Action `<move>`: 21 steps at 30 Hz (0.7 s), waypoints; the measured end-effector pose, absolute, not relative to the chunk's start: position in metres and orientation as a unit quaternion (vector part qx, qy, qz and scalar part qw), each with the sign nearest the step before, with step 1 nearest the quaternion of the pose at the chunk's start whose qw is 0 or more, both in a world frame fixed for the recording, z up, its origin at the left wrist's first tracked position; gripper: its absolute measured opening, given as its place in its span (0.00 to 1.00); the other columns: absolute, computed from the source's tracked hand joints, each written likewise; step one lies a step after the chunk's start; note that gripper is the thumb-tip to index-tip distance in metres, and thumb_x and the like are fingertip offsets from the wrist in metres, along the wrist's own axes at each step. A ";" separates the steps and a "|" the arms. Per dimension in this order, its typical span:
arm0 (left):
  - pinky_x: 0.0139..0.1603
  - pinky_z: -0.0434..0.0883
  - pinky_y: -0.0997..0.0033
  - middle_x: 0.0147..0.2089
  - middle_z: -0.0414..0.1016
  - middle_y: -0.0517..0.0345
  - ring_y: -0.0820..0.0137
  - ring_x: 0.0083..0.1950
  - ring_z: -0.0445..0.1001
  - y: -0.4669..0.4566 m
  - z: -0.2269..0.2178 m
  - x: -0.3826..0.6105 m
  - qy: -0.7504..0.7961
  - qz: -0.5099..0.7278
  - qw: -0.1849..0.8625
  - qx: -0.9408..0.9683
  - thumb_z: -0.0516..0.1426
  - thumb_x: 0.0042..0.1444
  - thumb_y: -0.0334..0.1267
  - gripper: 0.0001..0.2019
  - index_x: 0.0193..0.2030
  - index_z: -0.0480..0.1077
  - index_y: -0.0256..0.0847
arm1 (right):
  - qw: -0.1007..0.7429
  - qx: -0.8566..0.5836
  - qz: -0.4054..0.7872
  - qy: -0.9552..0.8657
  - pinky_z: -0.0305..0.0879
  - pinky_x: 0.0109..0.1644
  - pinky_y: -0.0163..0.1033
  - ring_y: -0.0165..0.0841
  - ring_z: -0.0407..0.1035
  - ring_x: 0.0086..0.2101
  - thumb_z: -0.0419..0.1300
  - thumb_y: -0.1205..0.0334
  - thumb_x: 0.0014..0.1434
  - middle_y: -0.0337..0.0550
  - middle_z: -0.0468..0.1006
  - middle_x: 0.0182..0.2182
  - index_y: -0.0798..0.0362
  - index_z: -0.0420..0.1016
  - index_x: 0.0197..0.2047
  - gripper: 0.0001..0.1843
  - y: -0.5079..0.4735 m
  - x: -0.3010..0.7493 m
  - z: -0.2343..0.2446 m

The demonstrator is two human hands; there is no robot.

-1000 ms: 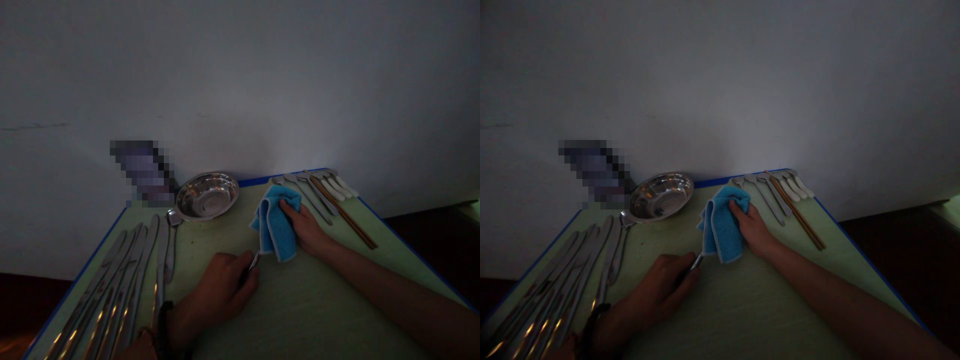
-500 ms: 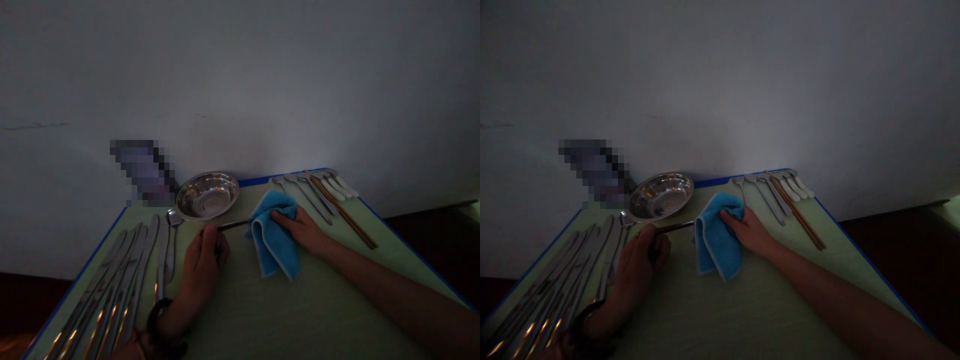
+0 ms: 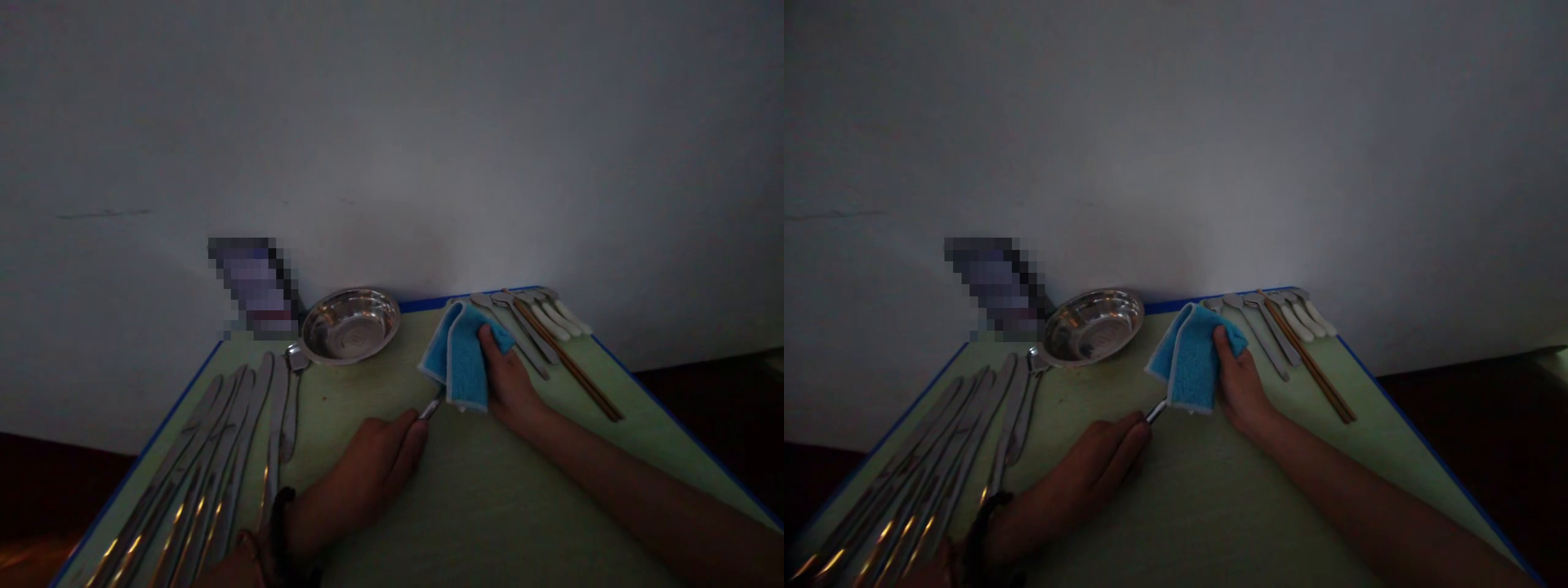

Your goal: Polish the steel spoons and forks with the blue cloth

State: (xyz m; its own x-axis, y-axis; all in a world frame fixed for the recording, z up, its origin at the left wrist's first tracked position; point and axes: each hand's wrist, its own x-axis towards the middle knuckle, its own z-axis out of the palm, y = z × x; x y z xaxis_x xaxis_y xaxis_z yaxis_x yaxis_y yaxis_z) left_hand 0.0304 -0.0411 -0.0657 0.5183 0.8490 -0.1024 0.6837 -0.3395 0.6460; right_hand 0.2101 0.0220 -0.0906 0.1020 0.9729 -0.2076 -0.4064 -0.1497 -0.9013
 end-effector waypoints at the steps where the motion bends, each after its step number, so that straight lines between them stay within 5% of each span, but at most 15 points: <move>1: 0.28 0.61 0.75 0.24 0.64 0.62 0.72 0.24 0.65 -0.040 -0.067 0.030 0.479 0.127 0.322 0.807 0.38 0.63 0.42 0.16 0.30 0.61 0.41 | 0.577 -0.462 0.599 -0.308 0.66 0.40 0.40 0.35 0.71 0.36 0.57 0.44 0.49 0.39 0.77 0.32 0.51 0.70 0.39 0.20 0.021 0.209 -0.092; 6: 0.27 0.60 0.74 0.23 0.65 0.61 0.72 0.23 0.65 -0.037 -0.076 0.031 0.502 0.132 0.298 0.801 0.37 0.63 0.41 0.16 0.32 0.61 0.41 | 0.575 -0.428 0.609 -0.340 0.64 0.43 0.39 0.33 0.70 0.37 0.59 0.48 0.49 0.37 0.76 0.33 0.50 0.70 0.40 0.18 0.016 0.202 -0.099; 13: 0.28 0.59 0.74 0.23 0.60 0.63 0.74 0.24 0.60 -0.043 -0.074 0.029 0.486 0.221 0.358 0.766 0.38 0.63 0.44 0.19 0.26 0.59 0.41 | 0.493 -0.436 0.653 -0.375 0.61 0.27 0.34 0.28 0.64 0.23 0.58 0.46 0.49 0.33 0.69 0.22 0.51 0.68 0.38 0.19 0.013 0.209 -0.093; 17: 0.25 0.57 0.75 0.21 0.52 0.67 0.74 0.23 0.54 -0.037 -0.077 0.027 0.500 0.386 0.403 0.663 0.34 0.63 0.46 0.19 0.24 0.52 0.42 | 0.356 -0.432 0.551 -0.619 0.61 0.31 0.35 0.28 0.64 0.25 0.54 0.45 0.52 0.36 0.70 0.25 0.53 0.69 0.34 0.18 0.010 0.223 -0.076; 21: 0.25 0.58 0.74 0.22 0.57 0.65 0.73 0.24 0.58 -0.030 -0.081 0.027 0.501 0.360 0.362 0.699 0.38 0.62 0.47 0.18 0.26 0.56 0.41 | 0.138 -0.371 0.368 -0.842 0.60 0.36 0.38 0.33 0.66 0.32 0.50 0.47 0.56 0.43 0.73 0.30 0.54 0.69 0.36 0.18 -0.003 0.224 -0.059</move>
